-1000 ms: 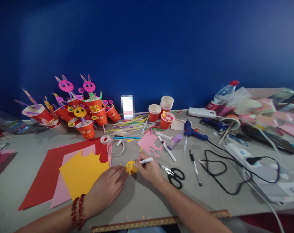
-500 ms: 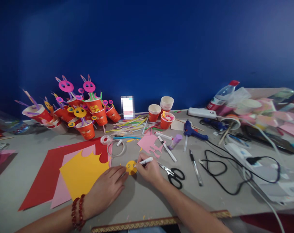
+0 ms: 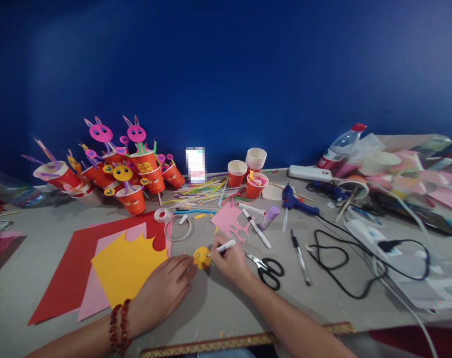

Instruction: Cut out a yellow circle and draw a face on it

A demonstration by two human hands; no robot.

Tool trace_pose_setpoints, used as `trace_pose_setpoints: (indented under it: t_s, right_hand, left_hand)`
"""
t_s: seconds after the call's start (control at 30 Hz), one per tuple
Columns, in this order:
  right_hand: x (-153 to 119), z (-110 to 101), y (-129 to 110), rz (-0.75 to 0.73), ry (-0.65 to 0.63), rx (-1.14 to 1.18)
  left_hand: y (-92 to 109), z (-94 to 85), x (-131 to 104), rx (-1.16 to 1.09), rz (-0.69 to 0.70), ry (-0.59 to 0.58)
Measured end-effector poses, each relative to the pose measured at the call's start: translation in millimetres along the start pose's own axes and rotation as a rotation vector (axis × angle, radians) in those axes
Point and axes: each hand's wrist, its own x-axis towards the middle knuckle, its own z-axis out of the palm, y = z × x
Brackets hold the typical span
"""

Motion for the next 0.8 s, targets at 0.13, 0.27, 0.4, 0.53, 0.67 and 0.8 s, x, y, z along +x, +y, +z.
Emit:
trace_pose_setpoints:
  t_s: [0.13, 0.27, 0.4, 0.53, 0.67, 0.8]
  right_hand:
    - [0.4, 0.4, 0.3, -0.006, 0.021, 0.004]
    - [0.6, 0.9, 1.4, -0.005, 0.034, 0.000]
    - [1.0, 1.5, 3.0, -0.013, 0.052, 0.004]
    - [1.9, 1.5, 2.7, -0.026, 0.056, 0.008]
    - [2.6, 1.3, 1.1, -0.019, 0.051, -0.002]
    - [2.5, 1.4, 0.7, -0.017, 0.043, 0.003]
  left_hand:
    - [-0.2, -0.9, 0.4, -0.005, -0.003, -0.008]
    - [-0.5, -2.2, 0.2, -0.008, -0.004, -0.013]
    - [-0.4, -0.8, -0.1, -0.005, -0.003, -0.002]
    - [-0.1, 1.8, -0.7, -0.010, 0.003, 0.015]
    - [-0.2, 2.1, -1.0, -0.013, 0.006, 0.027]
    - [-0.6, 1.9, -0.9, -0.014, 0.004, 0.030]
